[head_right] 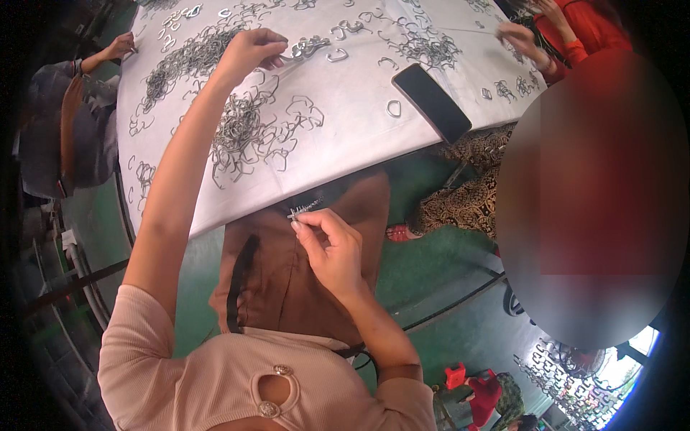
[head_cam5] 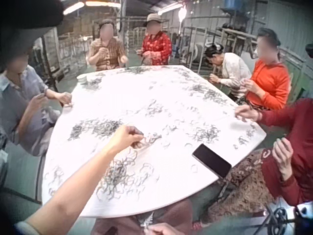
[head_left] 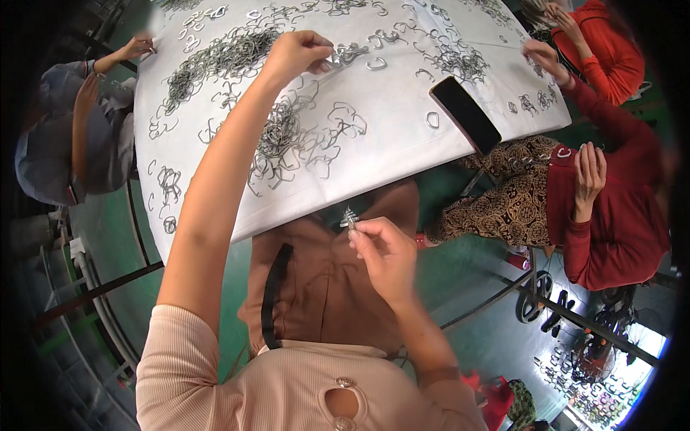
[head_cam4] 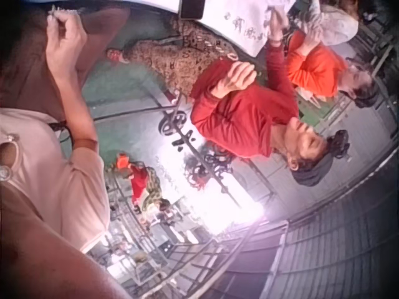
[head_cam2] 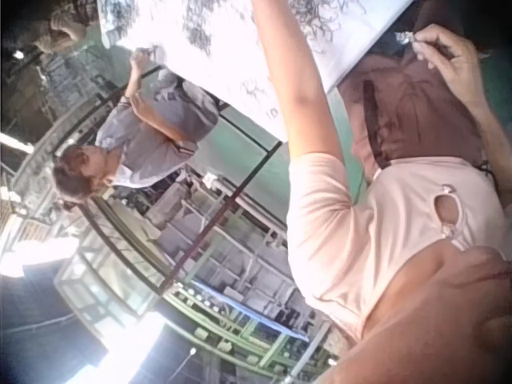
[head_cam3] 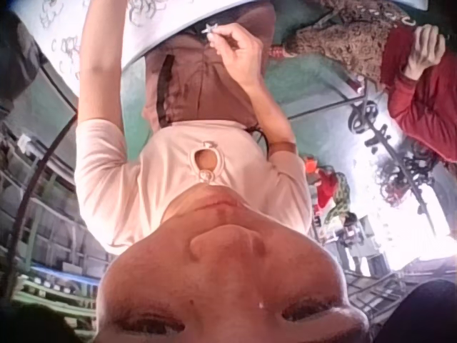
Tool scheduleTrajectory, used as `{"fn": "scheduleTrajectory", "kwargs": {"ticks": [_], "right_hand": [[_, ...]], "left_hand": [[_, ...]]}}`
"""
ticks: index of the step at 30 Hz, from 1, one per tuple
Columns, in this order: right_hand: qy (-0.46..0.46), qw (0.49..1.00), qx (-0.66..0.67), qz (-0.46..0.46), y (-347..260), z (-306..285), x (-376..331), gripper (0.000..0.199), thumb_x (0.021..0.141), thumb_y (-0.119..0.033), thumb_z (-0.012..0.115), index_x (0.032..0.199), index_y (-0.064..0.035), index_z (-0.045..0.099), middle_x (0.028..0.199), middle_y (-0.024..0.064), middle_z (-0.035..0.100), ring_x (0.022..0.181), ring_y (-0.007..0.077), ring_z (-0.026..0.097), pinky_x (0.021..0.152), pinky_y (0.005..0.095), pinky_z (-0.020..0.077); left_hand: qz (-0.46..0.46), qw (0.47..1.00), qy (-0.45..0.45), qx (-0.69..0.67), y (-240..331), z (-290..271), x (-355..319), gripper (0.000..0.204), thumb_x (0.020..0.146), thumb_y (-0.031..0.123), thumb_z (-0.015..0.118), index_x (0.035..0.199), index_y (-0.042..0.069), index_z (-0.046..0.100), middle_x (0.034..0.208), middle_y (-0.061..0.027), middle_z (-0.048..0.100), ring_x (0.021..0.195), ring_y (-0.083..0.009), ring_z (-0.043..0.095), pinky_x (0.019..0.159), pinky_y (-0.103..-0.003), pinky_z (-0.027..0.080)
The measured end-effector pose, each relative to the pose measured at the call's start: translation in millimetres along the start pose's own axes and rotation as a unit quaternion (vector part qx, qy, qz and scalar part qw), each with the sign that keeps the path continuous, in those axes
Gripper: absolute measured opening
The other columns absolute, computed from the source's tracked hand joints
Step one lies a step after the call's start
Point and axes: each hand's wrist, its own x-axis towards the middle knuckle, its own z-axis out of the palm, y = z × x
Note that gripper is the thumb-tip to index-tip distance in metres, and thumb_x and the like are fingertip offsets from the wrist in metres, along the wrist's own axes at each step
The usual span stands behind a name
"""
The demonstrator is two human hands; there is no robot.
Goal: The person assembles small metal links into chains by hand at a table. They pick up individual links, interlock them, and form longer chains, occasionally hanging the chains on a nearby rack. Other workers are also assembling links at the same table.
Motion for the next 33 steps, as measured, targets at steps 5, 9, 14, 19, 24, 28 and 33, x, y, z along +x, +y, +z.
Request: {"fn": "scheduleTrajectory", "kwargs": {"ticks": [5,9,14,19,24,28,33], "right_hand": [[-0.014,0.999,-0.006,-0.033,9,5,-2,0.005,0.086,-0.002,0.064,0.088,0.0029,0.063,0.078,0.0056,0.064,0.063,0.0079,0.058,0.056,0.0204,0.0461],[-0.029,0.999,-0.007,-0.045,10,10,-1,0.006,0.086,-0.001,0.064,0.088,0.0041,0.062,0.078,0.0040,0.062,0.062,0.0057,0.056,0.055,0.0191,0.0450],[-0.031,0.998,-0.023,-0.046,15,14,-1,0.006,0.084,-0.004,0.067,0.088,0.0004,0.065,0.076,0.0065,0.066,0.063,0.0115,0.062,0.056,0.0245,0.0485],[-0.041,0.998,-0.028,-0.048,13,20,-1,0.007,0.085,-0.006,0.067,0.087,0.0003,0.065,0.075,0.0064,0.066,0.062,0.0114,0.061,0.054,0.0249,0.0474],[-0.036,0.997,-0.034,-0.055,13,21,-1,0.008,0.085,-0.007,0.067,0.087,0.0002,0.065,0.074,0.0061,0.065,0.062,0.0112,0.061,0.053,0.0246,0.0463],[-0.032,0.997,-0.043,-0.060,14,20,1,0.008,0.085,-0.007,0.067,0.087,0.0000,0.065,0.074,0.0061,0.066,0.063,0.0113,0.061,0.054,0.0244,0.0468],[-0.028,0.998,-0.037,-0.053,15,18,2,0.008,0.085,-0.006,0.067,0.088,0.0009,0.065,0.075,0.0051,0.065,0.064,0.0094,0.061,0.056,0.0229,0.0481]], "left_hand": [[-0.029,0.978,0.038,-0.202,-5,4,-85,0.027,0.089,0.017,0.064,0.102,-0.006,0.063,0.092,-0.0122,0.068,0.083,-0.0186,0.068,0.076,-0.025,0.052],[-0.089,0.966,0.061,-0.234,-26,9,-141,0.029,0.088,0.012,0.064,0.110,-0.007,0.061,0.099,-0.0128,0.067,0.092,-0.0186,0.066,0.085,-0.027,0.050],[-0.116,0.946,0.072,-0.292,-41,30,-186,0.033,0.085,0.004,0.061,0.118,-0.004,0.060,0.103,-0.0147,0.067,0.094,-0.0165,0.064,0.082,-0.029,0.050],[0.015,0.982,0.145,0.123,-49,36,-199,0.030,0.085,0.001,0.058,0.115,-0.001,0.061,0.100,-0.0194,0.064,0.087,-0.0278,0.066,0.077,-0.034,0.050],[0.133,0.938,0.163,0.274,-50,33,-200,0.024,0.086,0.000,0.057,0.109,0.000,0.063,0.087,-0.0189,0.063,0.075,-0.0276,0.065,0.070,-0.034,0.051],[0.078,0.964,0.140,0.213,-34,30,-204,0.021,0.087,0.004,0.059,0.108,0.003,0.064,0.093,-0.0143,0.065,0.077,-0.0201,0.065,0.069,-0.031,0.051],[-0.067,0.963,0.086,-0.247,-10,53,-219,0.016,0.090,0.004,0.057,0.104,-0.003,0.059,0.097,-0.0133,0.066,0.086,-0.0192,0.066,0.075,-0.031,0.054]]}}
